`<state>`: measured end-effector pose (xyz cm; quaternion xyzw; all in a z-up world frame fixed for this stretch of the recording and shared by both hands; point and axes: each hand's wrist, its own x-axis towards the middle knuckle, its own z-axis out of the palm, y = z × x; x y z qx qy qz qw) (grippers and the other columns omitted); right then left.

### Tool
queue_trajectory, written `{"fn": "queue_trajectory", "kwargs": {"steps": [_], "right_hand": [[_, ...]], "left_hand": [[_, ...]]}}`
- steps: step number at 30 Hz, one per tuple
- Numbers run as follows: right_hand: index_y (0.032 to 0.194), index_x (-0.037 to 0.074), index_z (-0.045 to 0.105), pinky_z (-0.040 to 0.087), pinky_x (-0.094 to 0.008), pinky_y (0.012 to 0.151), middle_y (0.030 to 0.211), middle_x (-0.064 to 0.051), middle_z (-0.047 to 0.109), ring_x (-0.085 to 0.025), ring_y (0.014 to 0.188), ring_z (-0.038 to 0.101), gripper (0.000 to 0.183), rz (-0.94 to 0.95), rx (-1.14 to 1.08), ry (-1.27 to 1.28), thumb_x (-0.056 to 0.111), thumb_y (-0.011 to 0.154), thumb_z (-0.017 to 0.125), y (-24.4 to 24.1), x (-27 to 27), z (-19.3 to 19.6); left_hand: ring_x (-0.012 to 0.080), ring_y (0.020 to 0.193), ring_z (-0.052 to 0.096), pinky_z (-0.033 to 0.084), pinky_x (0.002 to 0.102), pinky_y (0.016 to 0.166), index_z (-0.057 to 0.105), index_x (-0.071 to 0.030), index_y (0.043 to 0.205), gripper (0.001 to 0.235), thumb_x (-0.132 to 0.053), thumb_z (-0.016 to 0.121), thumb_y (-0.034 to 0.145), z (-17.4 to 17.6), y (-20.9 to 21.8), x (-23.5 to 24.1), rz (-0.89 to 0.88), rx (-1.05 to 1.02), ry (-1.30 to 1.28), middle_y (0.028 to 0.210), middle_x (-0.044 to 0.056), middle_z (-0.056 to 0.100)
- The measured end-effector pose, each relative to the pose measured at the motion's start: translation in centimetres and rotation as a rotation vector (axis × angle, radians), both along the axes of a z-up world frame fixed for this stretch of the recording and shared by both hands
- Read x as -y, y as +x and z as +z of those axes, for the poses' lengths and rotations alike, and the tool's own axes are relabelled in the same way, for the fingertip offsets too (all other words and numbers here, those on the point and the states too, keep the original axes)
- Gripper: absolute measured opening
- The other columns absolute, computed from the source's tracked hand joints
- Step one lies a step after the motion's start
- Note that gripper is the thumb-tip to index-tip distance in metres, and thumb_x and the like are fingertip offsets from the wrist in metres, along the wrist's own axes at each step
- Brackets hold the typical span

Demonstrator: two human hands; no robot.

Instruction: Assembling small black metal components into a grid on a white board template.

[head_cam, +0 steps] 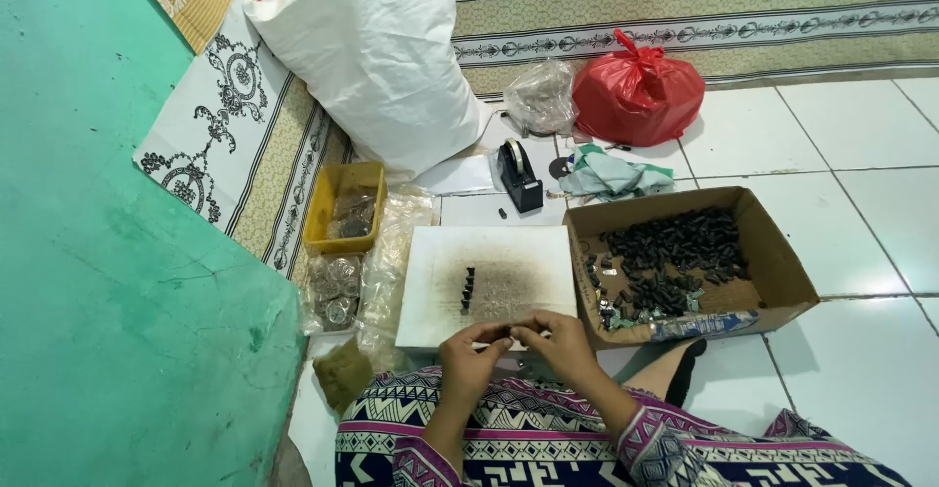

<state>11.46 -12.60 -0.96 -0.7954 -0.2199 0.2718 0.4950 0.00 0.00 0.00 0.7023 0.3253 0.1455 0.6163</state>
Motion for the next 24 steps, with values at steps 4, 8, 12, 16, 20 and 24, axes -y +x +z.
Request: {"fn": "queue_trajectory", "kwargs": {"steps": [4, 8, 12, 16, 20, 24], "right_hand": [[0.102, 0.014, 0.082, 0.059, -0.027, 0.069, 0.091, -0.003, 0.08, -0.014, 0.08, 0.071, 0.015, -0.01, 0.102, -0.022, 0.021, 0.089, 0.077, 1.2, -3.3, -2.5], [0.101, 0.01, 0.08, 0.059, -0.032, 0.076, 0.094, -0.006, 0.079, -0.02, 0.085, 0.072, 0.016, 0.006, 0.362, 0.067, 0.02, 0.09, 0.075, 1.6, -6.2, -5.1], [0.104, 0.01, 0.078, 0.055, -0.038, 0.078, 0.096, -0.007, 0.077, -0.026, 0.089, 0.07, 0.017, 0.031, 0.569, 0.113, 0.019, 0.091, 0.071, 1.6, -7.8, -6.7], [0.107, 0.014, 0.078, 0.061, -0.038, 0.084, 0.094, -0.009, 0.074, -0.028, 0.096, 0.072, 0.018, 0.043, 0.556, -0.03, 0.025, 0.095, 0.07, 1.3, -8.0, -6.4], [0.103, 0.013, 0.077, 0.06, -0.039, 0.084, 0.09, -0.01, 0.073, -0.029, 0.094, 0.072, 0.018, 0.062, 0.591, -0.007, 0.024, 0.091, 0.072, 1.5, -8.2, -6.7], [0.101, 0.013, 0.077, 0.06, -0.04, 0.083, 0.089, -0.009, 0.074, -0.03, 0.093, 0.072, 0.018, 0.066, 0.557, -0.007, 0.022, 0.086, 0.075, 1.5, -8.3, -6.3]], "left_hand": [[0.0164, 0.098, 0.075, 0.068, 0.031, 0.082, 0.078, -0.015, 0.109, 0.025, -0.013, 0.08, 0.084, -0.7, 1.1, -1.4, 0.161, -0.199, 0.044, 0.112, 0.003, 0.08], [0.0226, 0.1, 0.074, 0.066, 0.035, 0.081, 0.076, -0.01, 0.118, 0.034, 0.001, 0.067, 0.087, -2.6, 1.8, -2.1, 0.376, 0.029, 0.245, 0.114, 0.008, 0.079], [0.0244, 0.102, 0.076, 0.063, 0.038, 0.084, 0.076, -0.013, 0.12, 0.039, 0.001, 0.06, 0.087, -4.4, 2.4, -2.3, 0.436, 0.076, 0.329, 0.111, 0.007, 0.08], [0.0216, 0.078, 0.075, 0.064, 0.03, 0.058, 0.076, -0.016, 0.118, 0.041, 0.001, 0.064, 0.082, -7.0, 2.9, -2.8, 0.473, 0.114, 0.388, 0.101, 0.008, 0.078], [0.0213, 0.076, 0.075, 0.064, 0.03, 0.055, 0.076, -0.015, 0.116, 0.039, 0.001, 0.064, 0.083, -6.7, 2.9, -2.8, 0.477, 0.136, 0.388, 0.1, 0.009, 0.077], [0.0231, 0.075, 0.075, 0.063, 0.03, 0.055, 0.076, -0.013, 0.116, 0.038, 0.001, 0.064, 0.082, -6.0, 2.8, -2.4, 0.476, 0.159, 0.395, 0.1, 0.011, 0.076]]}}
